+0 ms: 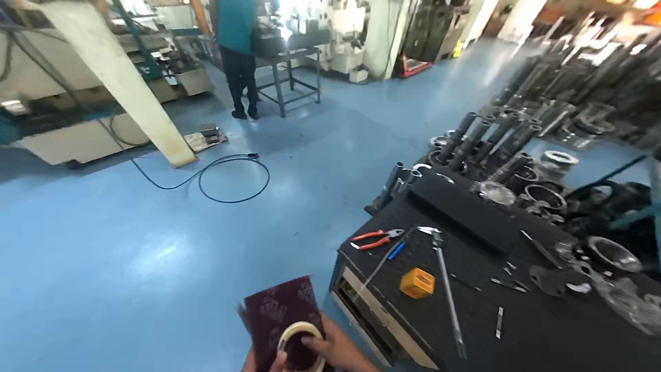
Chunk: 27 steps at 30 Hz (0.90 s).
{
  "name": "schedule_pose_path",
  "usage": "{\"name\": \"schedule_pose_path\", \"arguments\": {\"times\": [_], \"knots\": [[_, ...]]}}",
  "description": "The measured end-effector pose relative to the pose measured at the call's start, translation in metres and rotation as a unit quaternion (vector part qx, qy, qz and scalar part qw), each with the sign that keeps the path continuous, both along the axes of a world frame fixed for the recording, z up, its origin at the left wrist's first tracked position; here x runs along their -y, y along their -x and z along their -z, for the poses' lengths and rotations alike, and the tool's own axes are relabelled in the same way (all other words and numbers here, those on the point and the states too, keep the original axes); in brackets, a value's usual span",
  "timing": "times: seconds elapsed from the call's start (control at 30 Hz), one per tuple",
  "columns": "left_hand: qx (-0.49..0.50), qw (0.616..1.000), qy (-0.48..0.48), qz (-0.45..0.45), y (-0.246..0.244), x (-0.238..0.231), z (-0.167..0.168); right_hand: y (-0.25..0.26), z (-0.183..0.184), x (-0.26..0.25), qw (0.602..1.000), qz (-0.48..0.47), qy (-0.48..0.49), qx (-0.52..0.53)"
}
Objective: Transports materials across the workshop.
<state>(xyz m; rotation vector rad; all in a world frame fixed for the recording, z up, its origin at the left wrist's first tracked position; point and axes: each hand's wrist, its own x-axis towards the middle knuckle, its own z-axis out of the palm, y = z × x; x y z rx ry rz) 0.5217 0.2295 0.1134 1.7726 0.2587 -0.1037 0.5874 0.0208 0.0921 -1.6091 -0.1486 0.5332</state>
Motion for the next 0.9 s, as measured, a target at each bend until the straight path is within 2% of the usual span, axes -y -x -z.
{"name": "schedule_pose_path", "arguments": {"times": [0.17, 0.4, 0.53, 0.67, 0.8, 0.9], "knots": [[0.007, 0.999, -0.009, 0.048, -0.091, -0.076, -0.041, -0.074, -0.024, -0.07, 0.997, 0.063, -0.04, 0.021], [-0.003, 0.993, -0.021, 0.113, -0.183, -0.155, -0.052, -0.137, -0.028, -0.142, 0.99, 0.133, -0.04, -0.012], [-0.016, 0.997, 0.019, 0.074, -0.23, -0.17, -0.049, -0.183, -0.027, -0.162, 0.983, 0.167, -0.074, -0.023], [0.009, 0.998, 0.059, 0.01, -0.28, -0.175, -0.064, -0.246, -0.027, -0.176, 0.974, 0.181, -0.133, 0.03], [0.11, 0.994, 0.0, 0.0, -0.339, -0.184, -0.069, -0.319, -0.031, -0.191, 0.968, 0.173, -0.14, 0.113], [0.172, 0.984, -0.046, -0.005, -0.393, -0.182, -0.079, -0.387, -0.033, -0.189, 0.963, 0.121, -0.176, 0.162]]}}
